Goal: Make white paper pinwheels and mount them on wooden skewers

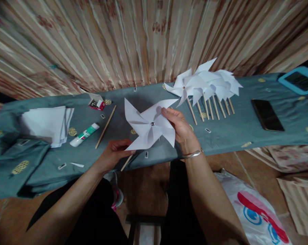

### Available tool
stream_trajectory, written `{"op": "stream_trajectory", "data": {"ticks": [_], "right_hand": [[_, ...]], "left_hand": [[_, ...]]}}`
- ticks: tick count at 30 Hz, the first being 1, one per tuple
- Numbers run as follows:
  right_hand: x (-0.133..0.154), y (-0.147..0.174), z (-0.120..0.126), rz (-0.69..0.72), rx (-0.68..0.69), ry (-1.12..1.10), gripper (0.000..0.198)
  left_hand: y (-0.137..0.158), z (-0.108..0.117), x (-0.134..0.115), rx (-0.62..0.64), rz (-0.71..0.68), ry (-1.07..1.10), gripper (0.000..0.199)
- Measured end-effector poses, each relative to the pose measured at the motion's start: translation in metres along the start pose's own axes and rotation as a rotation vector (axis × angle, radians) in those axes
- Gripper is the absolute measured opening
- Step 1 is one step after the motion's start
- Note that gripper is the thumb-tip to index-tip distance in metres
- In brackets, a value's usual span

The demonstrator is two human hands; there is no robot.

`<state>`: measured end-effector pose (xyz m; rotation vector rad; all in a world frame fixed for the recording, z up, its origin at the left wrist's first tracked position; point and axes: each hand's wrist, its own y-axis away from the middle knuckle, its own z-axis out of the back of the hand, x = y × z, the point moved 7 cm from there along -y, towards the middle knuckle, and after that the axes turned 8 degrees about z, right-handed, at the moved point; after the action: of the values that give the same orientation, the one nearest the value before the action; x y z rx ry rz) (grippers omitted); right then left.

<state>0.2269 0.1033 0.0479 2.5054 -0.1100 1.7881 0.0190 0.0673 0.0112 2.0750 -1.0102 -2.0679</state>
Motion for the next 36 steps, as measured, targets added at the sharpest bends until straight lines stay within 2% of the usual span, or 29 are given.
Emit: {"op": "stream_trajectory", "data": {"ticks": [6,16,24,28,32,36], "right_hand": [[0.006,0.005,-0.002,0.017,0.068,0.056,0.035],[0.008,0.006,-0.002,0.064,0.023,0.132,0.022],[0.004,0.005,-0.004,0.104,-0.034,0.113,0.024],[0.001,0.003,-0.002,0.128,-0.081,0.101,0.023],[-0.005,0.001,0.002,0.090,-0.149,0.068,0.018],[-0.009,0.001,-0.001,0.038,-0.155,0.032,0.018]], "left_hand": [[0.000,0.000,-0.001,-0.014,-0.026,-0.010,0.018],[0.000,-0.001,0.000,-0.024,-0.012,-0.021,0.019],[-0.001,-0.002,0.001,-0.022,-0.036,0.003,0.017],[-0.003,0.000,0.007,-0.047,-0.011,0.050,0.024],[-0.005,0.001,0.006,-0.073,-0.059,0.091,0.021],[-0.005,0.002,0.004,-0.089,-0.082,0.078,0.018]]}}
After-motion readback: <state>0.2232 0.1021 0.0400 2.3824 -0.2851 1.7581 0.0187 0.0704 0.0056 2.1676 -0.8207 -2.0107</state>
